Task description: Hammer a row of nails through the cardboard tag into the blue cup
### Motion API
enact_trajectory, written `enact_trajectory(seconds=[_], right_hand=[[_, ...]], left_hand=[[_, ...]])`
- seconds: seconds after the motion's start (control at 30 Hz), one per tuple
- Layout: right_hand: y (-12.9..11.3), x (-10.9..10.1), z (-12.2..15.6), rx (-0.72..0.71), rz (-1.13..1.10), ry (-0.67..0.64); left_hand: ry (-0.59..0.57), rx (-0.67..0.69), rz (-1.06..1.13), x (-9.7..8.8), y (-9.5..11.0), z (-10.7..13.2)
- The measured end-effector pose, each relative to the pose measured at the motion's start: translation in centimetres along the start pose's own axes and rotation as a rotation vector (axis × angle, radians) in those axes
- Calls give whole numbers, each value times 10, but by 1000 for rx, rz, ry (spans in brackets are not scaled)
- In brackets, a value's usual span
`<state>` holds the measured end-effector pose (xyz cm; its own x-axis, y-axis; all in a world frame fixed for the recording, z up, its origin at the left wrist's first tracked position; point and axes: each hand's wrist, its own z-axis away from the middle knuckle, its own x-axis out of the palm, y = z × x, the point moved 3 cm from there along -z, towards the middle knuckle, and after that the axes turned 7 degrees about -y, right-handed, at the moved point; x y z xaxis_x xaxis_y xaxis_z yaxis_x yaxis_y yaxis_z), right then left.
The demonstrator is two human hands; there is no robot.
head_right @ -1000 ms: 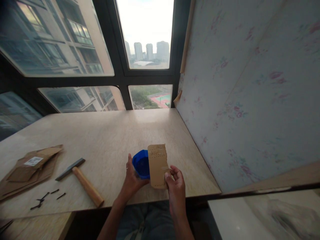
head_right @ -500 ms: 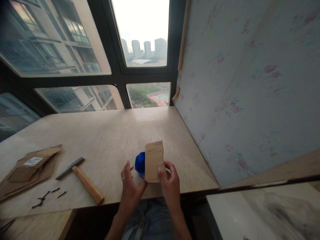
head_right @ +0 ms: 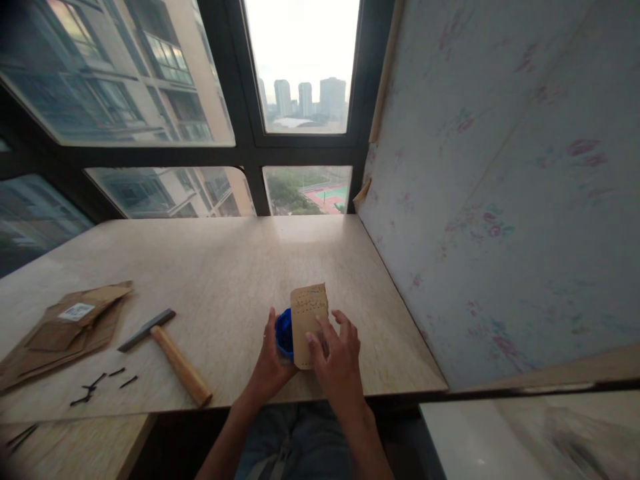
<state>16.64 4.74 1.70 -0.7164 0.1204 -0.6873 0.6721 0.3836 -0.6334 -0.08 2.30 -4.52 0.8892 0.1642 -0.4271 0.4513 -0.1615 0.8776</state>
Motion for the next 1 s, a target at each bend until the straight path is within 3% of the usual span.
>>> enact_trajectory(seconds=[0.2, 0.47, 0.67, 0.83, 1.0], right_hand=[[-11, -5, -26, -203, 278, -249], [-19, -7, -37, -233, 375, -312], [-15, -7, -37, -217, 316, -354], [-5, 9, -28, -184, 123, -364], [-7, 18, -23, -168, 115, -362]], left_hand=[[15, 12, 1, 2, -2, 1], [11, 30, 1, 5, -6, 2], [14, 28, -7, 6, -5, 2], [56, 13, -10, 8, -4, 3], [62, -11, 2, 8, -3, 3]])
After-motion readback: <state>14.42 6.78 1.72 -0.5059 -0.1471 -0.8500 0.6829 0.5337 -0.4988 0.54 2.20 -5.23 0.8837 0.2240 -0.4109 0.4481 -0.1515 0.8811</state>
